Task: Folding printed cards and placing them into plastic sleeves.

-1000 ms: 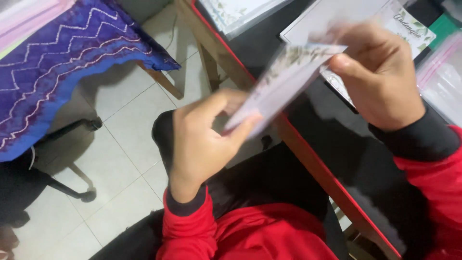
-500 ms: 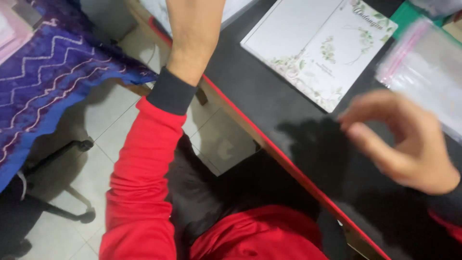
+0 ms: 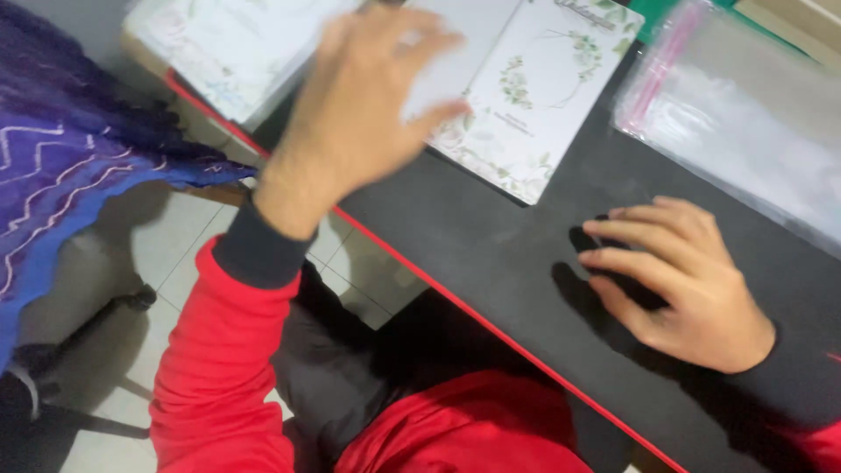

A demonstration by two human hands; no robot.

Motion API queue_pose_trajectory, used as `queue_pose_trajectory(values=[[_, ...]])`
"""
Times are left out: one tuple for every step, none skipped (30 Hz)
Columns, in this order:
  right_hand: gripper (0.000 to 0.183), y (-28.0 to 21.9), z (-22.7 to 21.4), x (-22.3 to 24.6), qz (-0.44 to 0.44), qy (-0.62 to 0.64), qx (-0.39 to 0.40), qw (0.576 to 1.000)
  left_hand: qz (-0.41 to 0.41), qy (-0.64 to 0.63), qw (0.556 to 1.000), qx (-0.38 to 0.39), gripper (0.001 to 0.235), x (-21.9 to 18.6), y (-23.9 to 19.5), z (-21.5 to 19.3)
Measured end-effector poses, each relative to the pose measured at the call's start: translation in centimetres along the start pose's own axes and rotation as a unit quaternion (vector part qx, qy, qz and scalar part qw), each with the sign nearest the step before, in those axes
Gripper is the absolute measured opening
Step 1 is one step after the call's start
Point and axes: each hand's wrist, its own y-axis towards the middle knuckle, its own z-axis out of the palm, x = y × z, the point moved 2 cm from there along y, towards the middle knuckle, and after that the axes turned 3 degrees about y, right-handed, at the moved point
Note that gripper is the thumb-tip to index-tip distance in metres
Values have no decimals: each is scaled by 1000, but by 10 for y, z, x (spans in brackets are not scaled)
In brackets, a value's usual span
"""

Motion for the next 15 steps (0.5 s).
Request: queue_pose_trajectory(values=[[11,1,-5,-1,8,-15,-12,1000,66,-87,994,-7,61,-14,0,4],[11,1,-12,-7,15,-17,-12,1000,71,-92,993,-5,61,-23,-1,8],[13,3,-20,-14,10,-53,-5,999,77,-114,990,39,64,-30,-1,12],[16,5,-28,-21,4,-90,3,996,83,-136,984,83,68,-38,-1,16],[16,-3,-33,-32,9,-92,2,996,87,-139,983,84,68,-36,-1,20],[24,-10,-38,-43,40,-176,9,984,88,-148,982,80,65,-34,-1,24],[32,-18,-43,-54,70,-258,15,964,88,-156,981,76,63,-33,-1,27],[32,-18,-43,-55,74,-260,14,963,93,-158,980,77,63,-33,5,25],[32,-18,-43,-56,77,-224,-7,972,100,-144,980,92,61,-33,11,24],[32,-18,-43,-57,79,-188,-29,979,106,-131,980,108,60,-33,16,22],[32,-12,-38,-47,81,-189,-31,978,109,-131,979,107,60,-36,24,24],[36,-7,-32,-37,90,-132,-26,987,117,-80,985,101,62,-38,33,27],[40,-1,-27,-27,99,-73,-21,992,124,-30,987,95,63,-41,42,29],[40,-3,-19,-29,102,-74,-22,992,127,-31,987,94,63,-40,61,33],[40,-5,-10,-30,88,-65,7,994,126,-25,977,168,70,-39,77,40]])
